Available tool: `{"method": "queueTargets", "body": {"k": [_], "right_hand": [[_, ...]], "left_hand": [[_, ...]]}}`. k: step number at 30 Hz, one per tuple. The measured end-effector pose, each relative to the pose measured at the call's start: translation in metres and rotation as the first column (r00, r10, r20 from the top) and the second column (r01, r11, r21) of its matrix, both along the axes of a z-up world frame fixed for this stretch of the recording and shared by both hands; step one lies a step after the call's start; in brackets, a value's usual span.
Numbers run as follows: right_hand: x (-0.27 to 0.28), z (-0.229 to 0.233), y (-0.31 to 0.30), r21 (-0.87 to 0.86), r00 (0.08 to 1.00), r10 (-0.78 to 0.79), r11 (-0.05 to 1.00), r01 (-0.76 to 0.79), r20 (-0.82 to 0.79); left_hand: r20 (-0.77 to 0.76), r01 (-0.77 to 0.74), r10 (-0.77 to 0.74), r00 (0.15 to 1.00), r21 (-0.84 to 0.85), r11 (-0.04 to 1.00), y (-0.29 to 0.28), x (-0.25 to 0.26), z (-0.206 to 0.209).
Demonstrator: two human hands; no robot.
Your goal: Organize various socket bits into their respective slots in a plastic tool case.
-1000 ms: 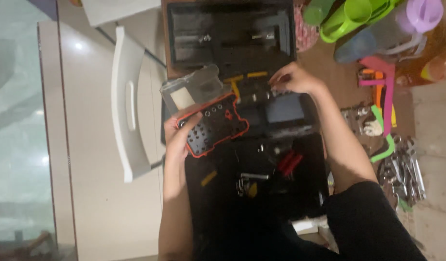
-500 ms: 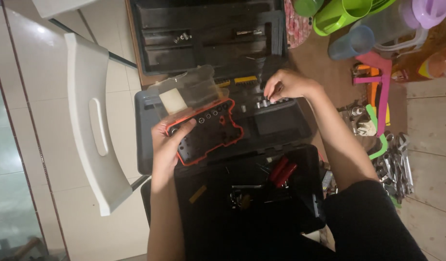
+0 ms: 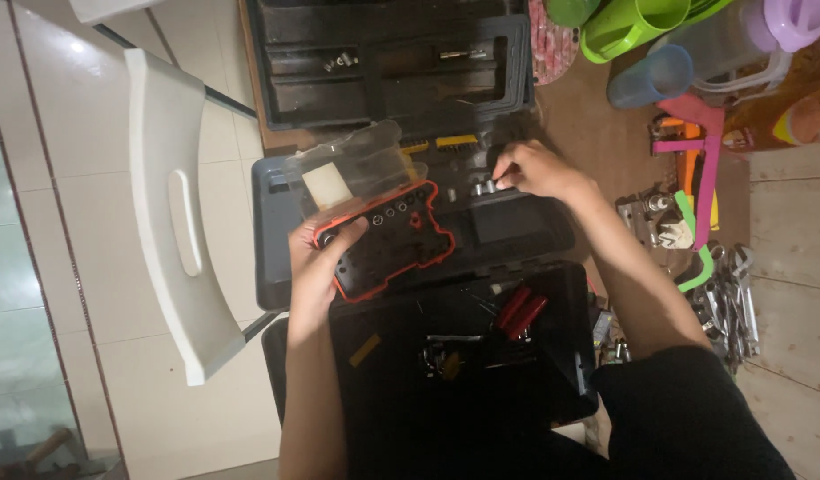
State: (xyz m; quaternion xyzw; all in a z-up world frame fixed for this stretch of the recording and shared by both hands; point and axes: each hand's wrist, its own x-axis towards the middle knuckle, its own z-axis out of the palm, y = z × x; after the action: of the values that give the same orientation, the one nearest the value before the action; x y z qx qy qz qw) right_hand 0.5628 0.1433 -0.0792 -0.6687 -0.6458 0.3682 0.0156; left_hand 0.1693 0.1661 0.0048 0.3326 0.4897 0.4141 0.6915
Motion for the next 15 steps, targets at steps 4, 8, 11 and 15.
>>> {"method": "queueTargets", "body": {"k": [4, 8, 11, 15], "right_hand": [[-0.004, 0.004, -0.01, 0.058, 1.0, 0.007, 0.998, -0.005, -0.027], [-0.013, 0.009, -0.022, 0.162, 0.999, -0.046, 0.986, 0.047, -0.011], [-0.023, 0.041, -0.035, 0.21, 0.996, -0.072, 0.976, 0.06, 0.046], [-0.024, 0.094, -0.076, 0.708, 0.995, 0.093, 0.701, -0.087, 0.03]], "left_hand": [[-0.021, -0.025, 0.025, 0.999, 0.0, 1.0, -0.001, -0.004, 0.016], [0.003, -0.052, 0.052, 0.999, 0.042, 0.998, -0.002, -0.002, 0.01], [0.02, -0.056, 0.055, 0.998, 0.092, 0.994, -0.006, -0.003, 0.006], [0.014, 0.057, -0.06, 0.998, 0.149, 0.987, -0.021, -0.023, 0.027]]}}
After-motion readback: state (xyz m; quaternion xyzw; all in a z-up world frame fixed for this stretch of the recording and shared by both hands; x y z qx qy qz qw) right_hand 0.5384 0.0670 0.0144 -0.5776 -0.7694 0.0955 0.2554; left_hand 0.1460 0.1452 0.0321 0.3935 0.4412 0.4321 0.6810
